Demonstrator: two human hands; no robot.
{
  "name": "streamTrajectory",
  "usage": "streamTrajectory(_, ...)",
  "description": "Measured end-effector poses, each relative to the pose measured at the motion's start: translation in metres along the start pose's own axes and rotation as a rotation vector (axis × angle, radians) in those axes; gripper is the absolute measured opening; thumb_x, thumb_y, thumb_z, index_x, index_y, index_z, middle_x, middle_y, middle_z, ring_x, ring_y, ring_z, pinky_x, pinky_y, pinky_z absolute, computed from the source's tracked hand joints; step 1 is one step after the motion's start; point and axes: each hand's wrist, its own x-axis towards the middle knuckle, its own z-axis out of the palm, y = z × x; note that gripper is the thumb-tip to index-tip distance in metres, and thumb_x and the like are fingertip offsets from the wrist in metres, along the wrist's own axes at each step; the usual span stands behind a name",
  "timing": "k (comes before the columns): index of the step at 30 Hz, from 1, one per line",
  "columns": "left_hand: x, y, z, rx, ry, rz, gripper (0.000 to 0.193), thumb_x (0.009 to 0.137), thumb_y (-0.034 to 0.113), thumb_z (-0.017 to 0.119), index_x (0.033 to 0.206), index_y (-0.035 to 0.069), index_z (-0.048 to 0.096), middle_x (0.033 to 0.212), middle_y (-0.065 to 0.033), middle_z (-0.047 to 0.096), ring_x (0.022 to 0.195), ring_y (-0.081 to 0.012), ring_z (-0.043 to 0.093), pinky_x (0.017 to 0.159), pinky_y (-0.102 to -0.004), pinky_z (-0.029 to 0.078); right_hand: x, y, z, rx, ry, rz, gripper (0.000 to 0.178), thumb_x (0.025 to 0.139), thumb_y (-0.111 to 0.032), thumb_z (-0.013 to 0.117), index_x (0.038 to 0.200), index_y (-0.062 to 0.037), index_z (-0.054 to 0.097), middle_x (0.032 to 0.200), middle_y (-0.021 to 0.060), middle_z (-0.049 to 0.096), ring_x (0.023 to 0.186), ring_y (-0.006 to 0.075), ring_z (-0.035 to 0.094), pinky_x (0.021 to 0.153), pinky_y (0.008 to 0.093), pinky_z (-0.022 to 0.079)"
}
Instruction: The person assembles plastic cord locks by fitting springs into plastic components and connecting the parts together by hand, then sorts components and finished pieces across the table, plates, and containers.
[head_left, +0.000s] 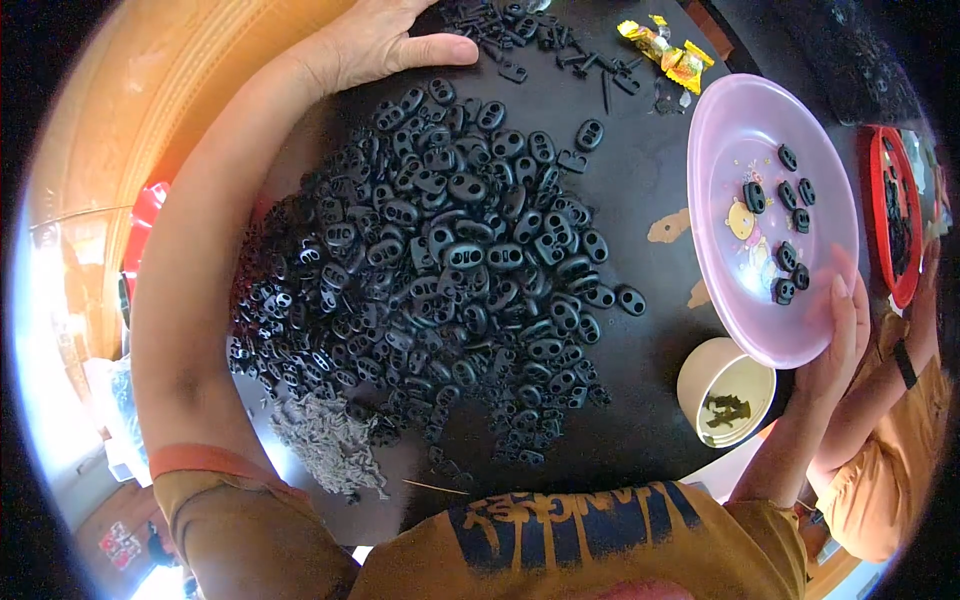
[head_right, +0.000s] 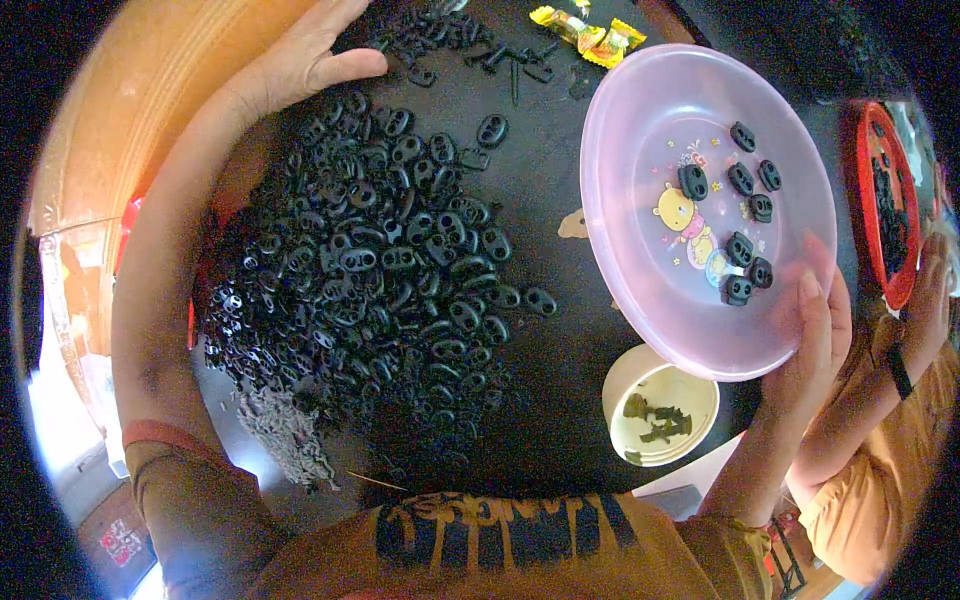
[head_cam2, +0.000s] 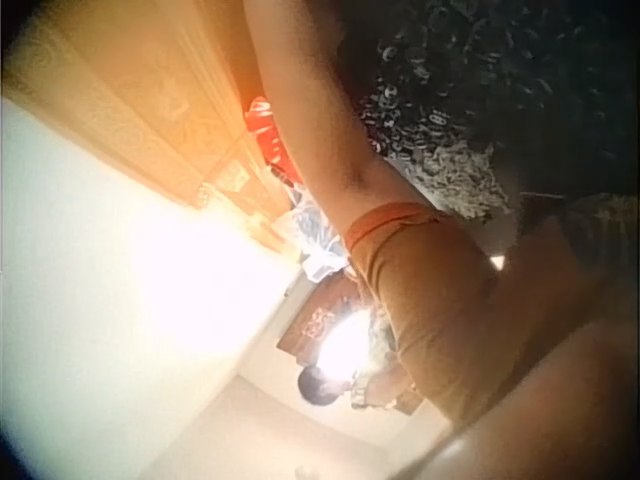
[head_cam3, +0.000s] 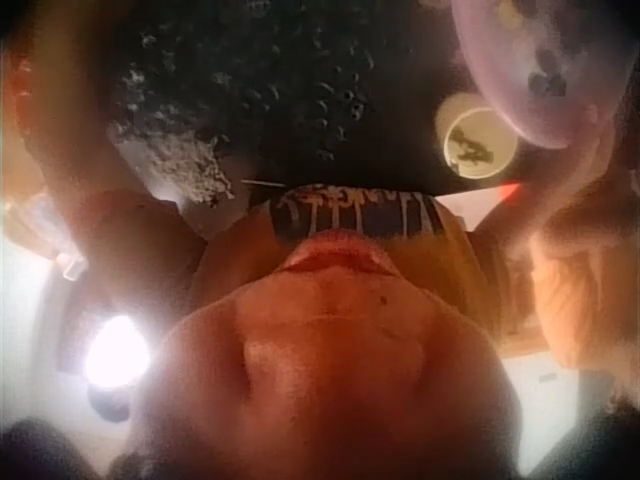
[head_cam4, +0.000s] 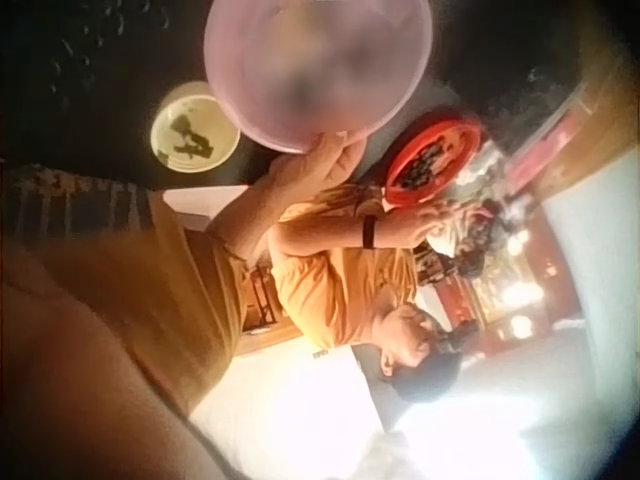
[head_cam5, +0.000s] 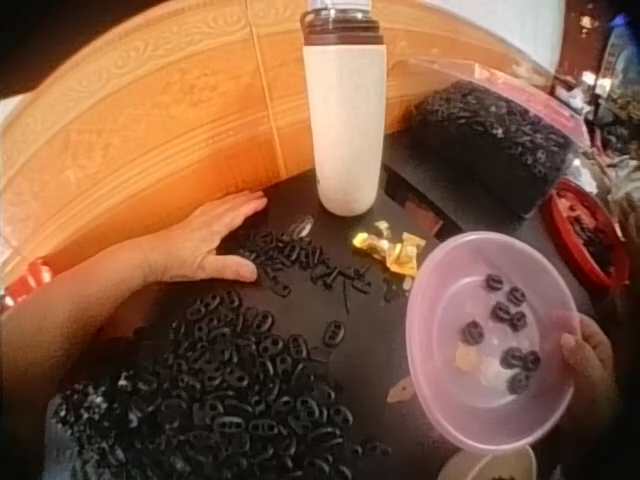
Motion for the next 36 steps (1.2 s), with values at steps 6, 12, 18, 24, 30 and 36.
streamTrajectory(6, -0.016, 0.009, 0.0, -0.364, 0.242, -0.104, 0.051, 0.084, 0.037, 0.057, 0.117, 0.0, 0.05, 0.12, -0.0169, 0.05, 0.116, -0.0301, 0.044, 0.101, -0.0411, 0.029, -0.001, -0.002, 0.001, 0.026, 0.007, 0.008, 0.037, 0.084, -0.013, 0.053, 0.115, 0.0074, 0.051, 0.101, 0.0095, 0.059, 0.089, 0.0126, 0.055, 0.081, 0.0209, 0.042)
streamTrajectory(12, -0.029, -0.015, 0.022, -0.488, 0.253, -0.096, 0.021, 0.084, 0.018, 0.06, 0.1, 0.004, 0.059, 0.092, 0.0035, 0.056, 0.086, -0.0053, 0.051, 0.077, -0.0206, 0.042, 0.003, 0.004, -0.006, 0.06, -0.022, 0.008, 0.038, 0.085, -0.013, 0.052, 0.117, 0.0072, 0.049, 0.102, 0.0097, 0.059, 0.09, 0.0128, 0.055, 0.081, 0.0216, 0.042)
streamTrajectory(18, -0.023, -0.008, 0.019, -0.323, 0.174, -0.11, 0.019, 0.082, 0.016, 0.061, 0.097, 0.004, 0.058, 0.085, 0.0041, 0.051, 0.077, -0.0042, 0.047, 0.072, -0.0198, 0.041, 0.003, 0.002, -0.002, 0.029, -0.035, 0.01, 0.039, 0.086, -0.014, 0.053, 0.118, 0.0068, 0.049, 0.105, 0.0098, 0.058, 0.092, 0.0128, 0.055, 0.083, 0.0217, 0.042)
streamTrajectory(24, -0.026, -0.003, 0.017, -0.363, 0.197, -0.081, 0.017, 0.081, 0.014, 0.062, 0.093, 0.004, 0.057, 0.082, 0.0045, 0.048, 0.075, -0.0046, 0.046, 0.069, -0.0197, 0.039, 0.003, 0.003, -0.004, 0.026, -0.022, 0.013, 0.039, 0.085, -0.014, 0.054, 0.118, 0.0065, 0.049, 0.106, 0.0101, 0.058, 0.094, 0.0135, 0.055, 0.084, 0.0225, 0.042)
streamTrajectory(30, -0.022, 0.005, 0.021, -0.37, 0.221, -0.02, 0.015, 0.079, 0.011, 0.064, 0.091, 0.004, 0.057, 0.08, 0.005, 0.046, 0.071, -0.0041, 0.044, 0.064, -0.0186, 0.039, 0.003, 0.003, -0.002, 0.027, -0.017, 0.011, 0.038, 0.085, -0.014, 0.054, 0.117, 0.0065, 0.05, 0.105, 0.0097, 0.058, 0.094, 0.0134, 0.055, 0.084, 0.0222, 0.042)
streamTrajectory(36, -0.019, 0.007, 0.023, -0.305, 0.261, 0.047, 0.011, 0.079, 0.01, 0.063, 0.088, 0.005, 0.057, 0.077, 0.0061, 0.047, 0.07, -0.0029, 0.043, 0.062, -0.0178, 0.038, 0.003, 0.001, -0.005, 0.002, -0.022, 0.022, 0.038, 0.085, -0.014, 0.053, 0.116, 0.0068, 0.05, 0.104, 0.0099, 0.058, 0.094, 0.0137, 0.055, 0.083, 0.0217, 0.042)
